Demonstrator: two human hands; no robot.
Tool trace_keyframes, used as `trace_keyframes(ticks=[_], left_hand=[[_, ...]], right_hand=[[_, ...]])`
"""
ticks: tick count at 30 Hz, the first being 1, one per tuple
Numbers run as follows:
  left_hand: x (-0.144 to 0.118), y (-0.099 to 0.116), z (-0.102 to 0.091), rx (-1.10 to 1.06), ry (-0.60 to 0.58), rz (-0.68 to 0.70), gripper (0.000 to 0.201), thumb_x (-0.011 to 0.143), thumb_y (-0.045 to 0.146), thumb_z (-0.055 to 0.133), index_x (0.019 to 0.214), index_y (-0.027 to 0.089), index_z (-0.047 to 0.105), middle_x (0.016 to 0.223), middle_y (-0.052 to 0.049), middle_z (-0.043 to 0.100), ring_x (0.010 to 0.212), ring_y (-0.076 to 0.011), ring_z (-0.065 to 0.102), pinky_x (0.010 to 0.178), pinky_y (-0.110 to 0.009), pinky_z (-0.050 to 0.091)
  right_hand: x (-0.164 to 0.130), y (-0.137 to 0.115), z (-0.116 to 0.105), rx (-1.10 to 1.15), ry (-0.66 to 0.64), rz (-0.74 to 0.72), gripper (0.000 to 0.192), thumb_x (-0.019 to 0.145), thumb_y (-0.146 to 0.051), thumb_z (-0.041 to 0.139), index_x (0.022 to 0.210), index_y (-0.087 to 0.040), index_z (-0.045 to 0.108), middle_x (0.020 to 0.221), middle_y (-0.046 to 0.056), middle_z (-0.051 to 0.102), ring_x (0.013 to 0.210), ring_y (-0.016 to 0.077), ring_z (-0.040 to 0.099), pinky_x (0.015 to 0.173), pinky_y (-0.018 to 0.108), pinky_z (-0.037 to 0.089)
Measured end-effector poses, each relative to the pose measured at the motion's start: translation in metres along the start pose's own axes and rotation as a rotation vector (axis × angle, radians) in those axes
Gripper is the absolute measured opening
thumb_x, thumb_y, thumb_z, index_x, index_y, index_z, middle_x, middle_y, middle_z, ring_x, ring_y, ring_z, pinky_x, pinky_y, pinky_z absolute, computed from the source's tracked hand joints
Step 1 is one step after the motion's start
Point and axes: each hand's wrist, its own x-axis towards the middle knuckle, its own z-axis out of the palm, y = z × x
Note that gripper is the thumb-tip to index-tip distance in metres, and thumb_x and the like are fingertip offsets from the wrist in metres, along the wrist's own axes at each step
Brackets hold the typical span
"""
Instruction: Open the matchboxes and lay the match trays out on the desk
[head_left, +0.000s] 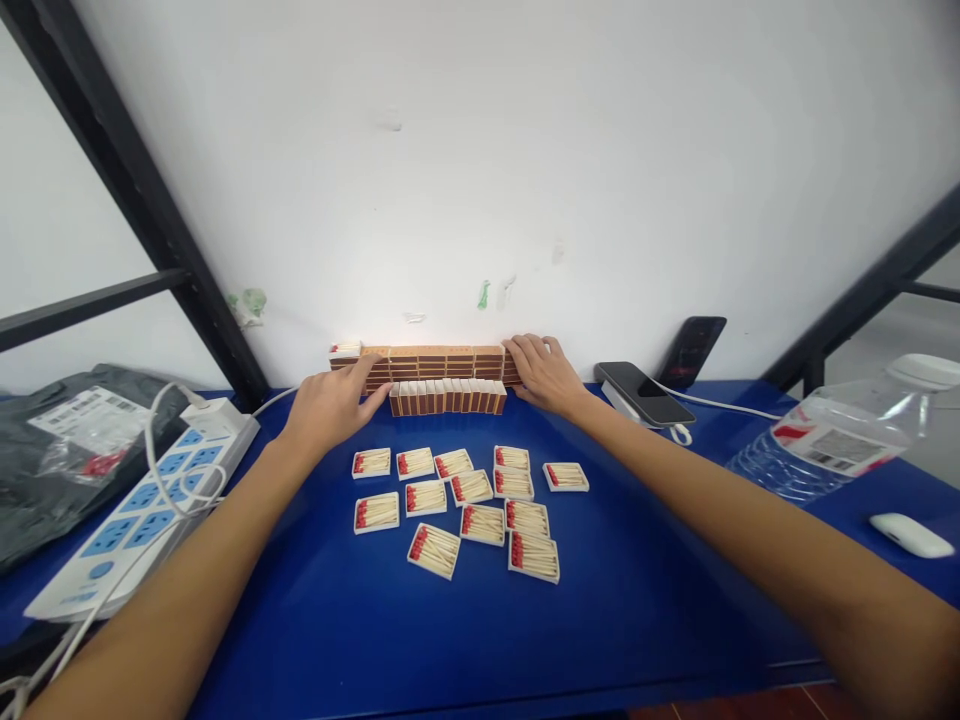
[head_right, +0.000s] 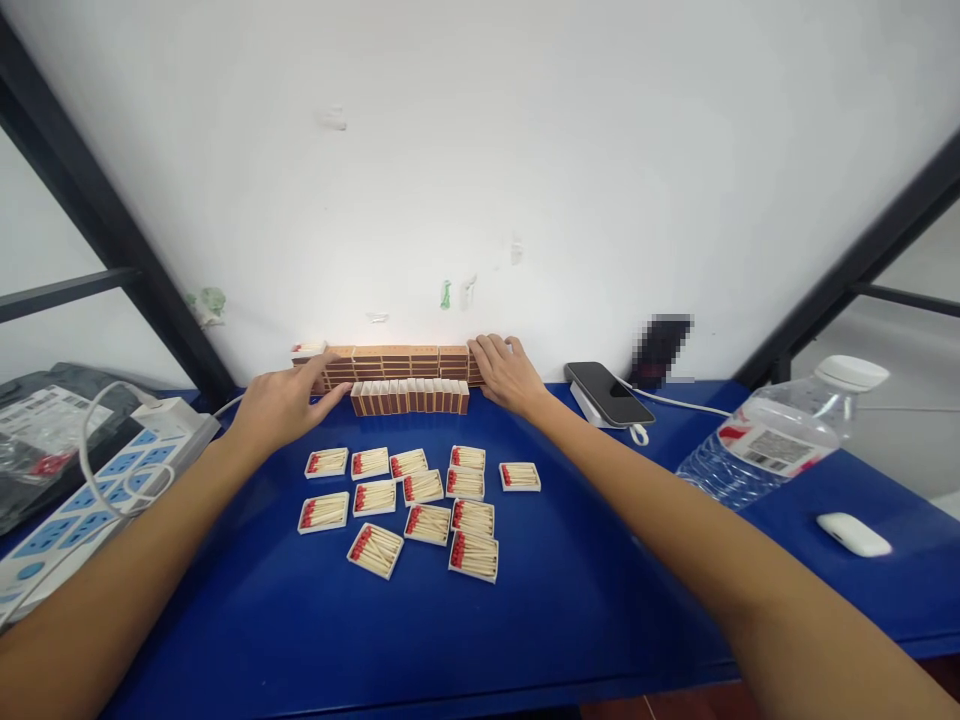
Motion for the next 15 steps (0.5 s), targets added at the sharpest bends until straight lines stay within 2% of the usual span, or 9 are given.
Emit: trace_keyframes(ticks=[2, 5, 8, 11, 15], left_hand=[[0.0, 0.0, -0.002, -0.016, -0.009, 0.001, 0.052, 0.105, 0.052, 0.047, 0.146, 0.022, 0.054, 0.103, -0.014, 0.08, 0.093, -0.0371, 0.077, 0.073, -0.039, 0.051], [0.0, 0.001, -0.004, -0.036, -0.012, -0.003, 0.051, 0.105, 0.051, 0.047, 0.147, 0.022, 0.054, 0.105, -0.014, 0.08, 0.094, -0.0375, 0.077, 0.074, -0.04, 0.051], [0.0, 0.001, -0.005, -0.057, -0.019, -0.015, 0.051, 0.105, 0.051, 0.047, 0.148, 0.023, 0.053, 0.108, -0.014, 0.08, 0.096, -0.0375, 0.076, 0.076, -0.04, 0.051], [0.0, 0.003, -0.004, -0.064, -0.031, -0.015, 0.05, 0.105, 0.05, 0.047, 0.147, 0.023, 0.053, 0.111, -0.014, 0.08, 0.098, -0.037, 0.076, 0.078, -0.04, 0.051], [0.0, 0.005, -0.004, -0.059, -0.054, 0.002, 0.05, 0.105, 0.05, 0.046, 0.147, 0.023, 0.054, 0.112, -0.012, 0.08, 0.096, -0.0366, 0.076, 0.077, -0.041, 0.051]], right_hand=[[-0.002, 0.002, -0.005, 0.0, -0.018, 0.005, 0.074, 0.087, -0.024, 0.056, 0.153, 0.004, 0.035, 0.148, 0.031, 0.051, 0.133, 0.0433, 0.043, 0.106, 0.054, 0.033], [-0.01, 0.009, -0.025, 0.029, -0.042, 0.055, 0.081, 0.083, -0.033, 0.061, 0.151, 0.003, 0.035, 0.146, 0.032, 0.05, 0.131, 0.0451, 0.045, 0.106, 0.055, 0.035], [-0.023, 0.016, -0.054, 0.122, -0.096, 0.249, 0.088, 0.077, -0.049, 0.068, 0.146, -0.001, 0.041, 0.137, 0.031, 0.056, 0.123, 0.0465, 0.051, 0.099, 0.056, 0.041], [-0.04, 0.016, -0.079, 0.311, -0.29, 0.411, 0.085, 0.07, -0.063, 0.073, 0.133, -0.009, 0.053, 0.121, 0.025, 0.064, 0.108, 0.0419, 0.06, 0.089, 0.052, 0.049], [-0.06, 0.008, -0.093, 0.536, -0.648, 0.435, 0.071, 0.068, -0.067, 0.077, 0.114, -0.016, 0.061, 0.109, 0.018, 0.07, 0.092, 0.0351, 0.066, 0.075, 0.045, 0.053]])
